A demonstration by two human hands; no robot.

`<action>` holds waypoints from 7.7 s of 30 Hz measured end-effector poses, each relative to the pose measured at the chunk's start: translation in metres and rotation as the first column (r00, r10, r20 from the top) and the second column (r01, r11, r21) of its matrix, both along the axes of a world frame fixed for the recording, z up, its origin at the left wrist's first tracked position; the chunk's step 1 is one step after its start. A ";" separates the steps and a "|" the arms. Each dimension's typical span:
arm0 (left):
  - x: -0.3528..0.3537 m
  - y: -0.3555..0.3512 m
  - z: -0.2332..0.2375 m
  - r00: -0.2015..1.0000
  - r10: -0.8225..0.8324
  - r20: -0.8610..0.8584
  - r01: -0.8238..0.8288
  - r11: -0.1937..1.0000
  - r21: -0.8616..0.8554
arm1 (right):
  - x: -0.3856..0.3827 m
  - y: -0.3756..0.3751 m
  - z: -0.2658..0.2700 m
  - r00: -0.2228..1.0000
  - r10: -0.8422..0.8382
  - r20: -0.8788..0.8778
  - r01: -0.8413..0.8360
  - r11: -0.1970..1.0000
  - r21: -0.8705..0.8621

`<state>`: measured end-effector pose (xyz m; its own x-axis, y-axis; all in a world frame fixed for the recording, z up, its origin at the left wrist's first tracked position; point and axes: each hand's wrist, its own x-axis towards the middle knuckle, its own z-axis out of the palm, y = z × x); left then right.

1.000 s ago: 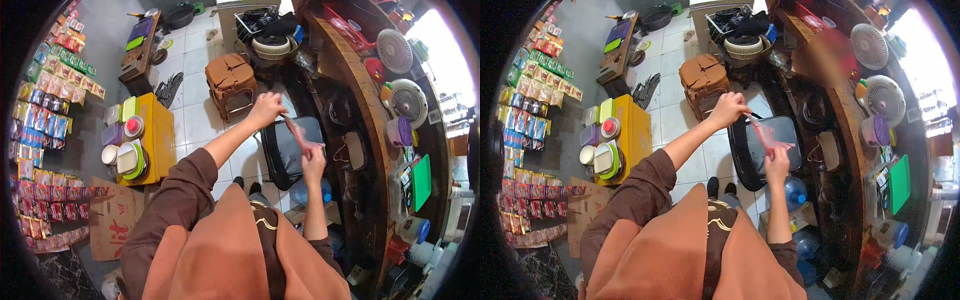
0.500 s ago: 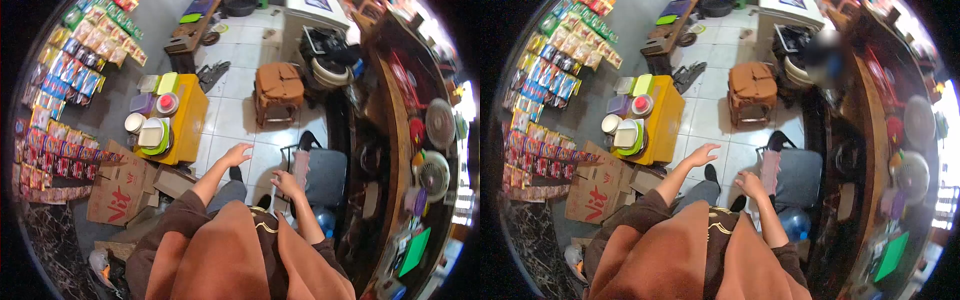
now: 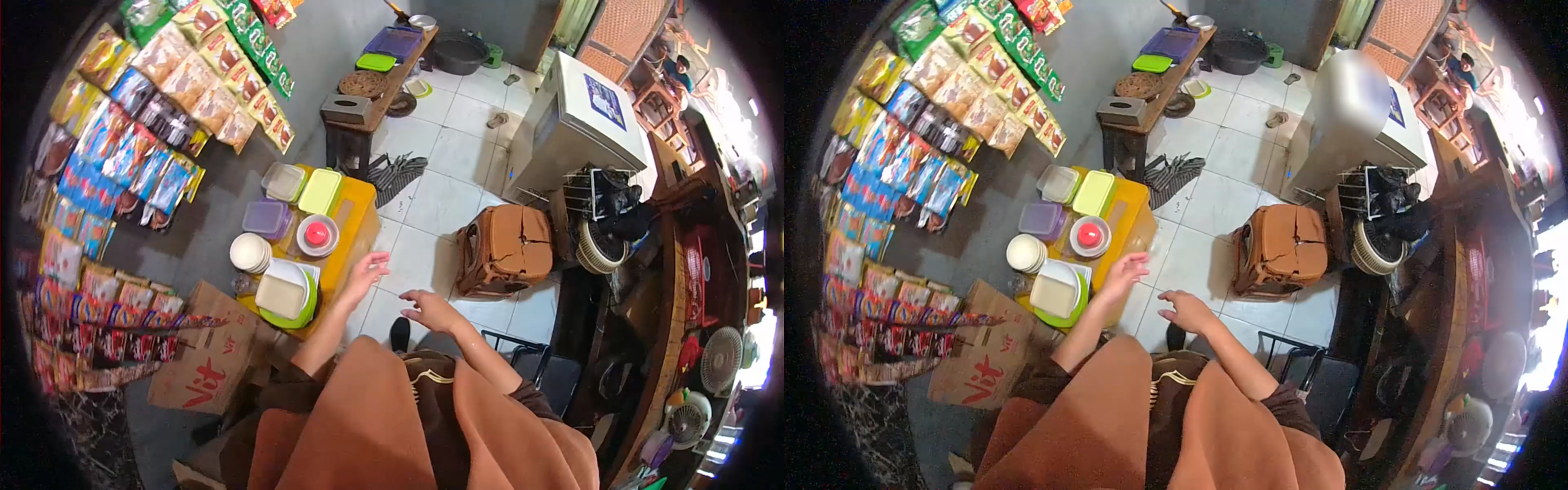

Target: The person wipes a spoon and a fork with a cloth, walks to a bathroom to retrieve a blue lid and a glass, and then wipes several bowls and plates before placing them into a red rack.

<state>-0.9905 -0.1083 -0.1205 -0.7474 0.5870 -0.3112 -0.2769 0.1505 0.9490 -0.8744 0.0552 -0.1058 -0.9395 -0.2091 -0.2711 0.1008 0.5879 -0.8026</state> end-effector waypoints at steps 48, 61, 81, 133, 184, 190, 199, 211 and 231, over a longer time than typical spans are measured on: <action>-0.829 0.807 0.054 0.885 -0.304 0.351 0.263 0.951 0.161 | -0.732 0.782 0.047 0.614 -0.789 0.012 0.788 0.612 -0.063; -0.968 1.034 0.060 0.935 -0.255 0.247 0.248 0.967 0.060 | -0.863 1.004 0.069 0.618 -0.775 -0.134 0.762 0.632 -0.142; -1.108 1.546 0.075 0.607 -0.666 0.434 0.479 0.742 0.469 | -1.007 1.435 0.110 0.332 -0.917 -0.220 0.943 0.329 0.051; -1.569 1.984 -0.315 0.732 0.640 -0.233 -0.569 0.387 -0.725 | -1.688 2.070 -0.214 0.929 0.294 0.226 -0.362 0.849 0.384; -1.634 1.951 -0.403 0.166 0.968 -0.186 -0.982 0.145 -0.122 | -1.819 1.972 -0.436 0.967 0.031 0.255 0.102 0.866 -0.490; -1.596 1.948 -0.127 0.083 0.993 -0.088 -0.989 0.094 0.119 | -1.800 1.977 -0.172 0.963 0.250 0.101 -0.149 0.806 -0.573; -1.430 2.006 0.079 -0.198 0.977 -0.086 -0.938 -0.163 0.307 | -1.747 1.952 0.051 0.642 0.749 -0.166 -0.606 0.362 -0.709; -1.168 2.081 0.077 -0.934 0.358 -0.009 -0.322 -0.829 0.458 | -1.507 1.851 0.070 -0.494 0.868 0.056 -0.743 -0.387 -0.546; -0.852 1.797 0.032 -0.727 0.676 0.117 -0.662 -0.737 0.137 | -1.259 1.675 0.019 0.256 0.800 0.543 -0.715 0.534 -0.450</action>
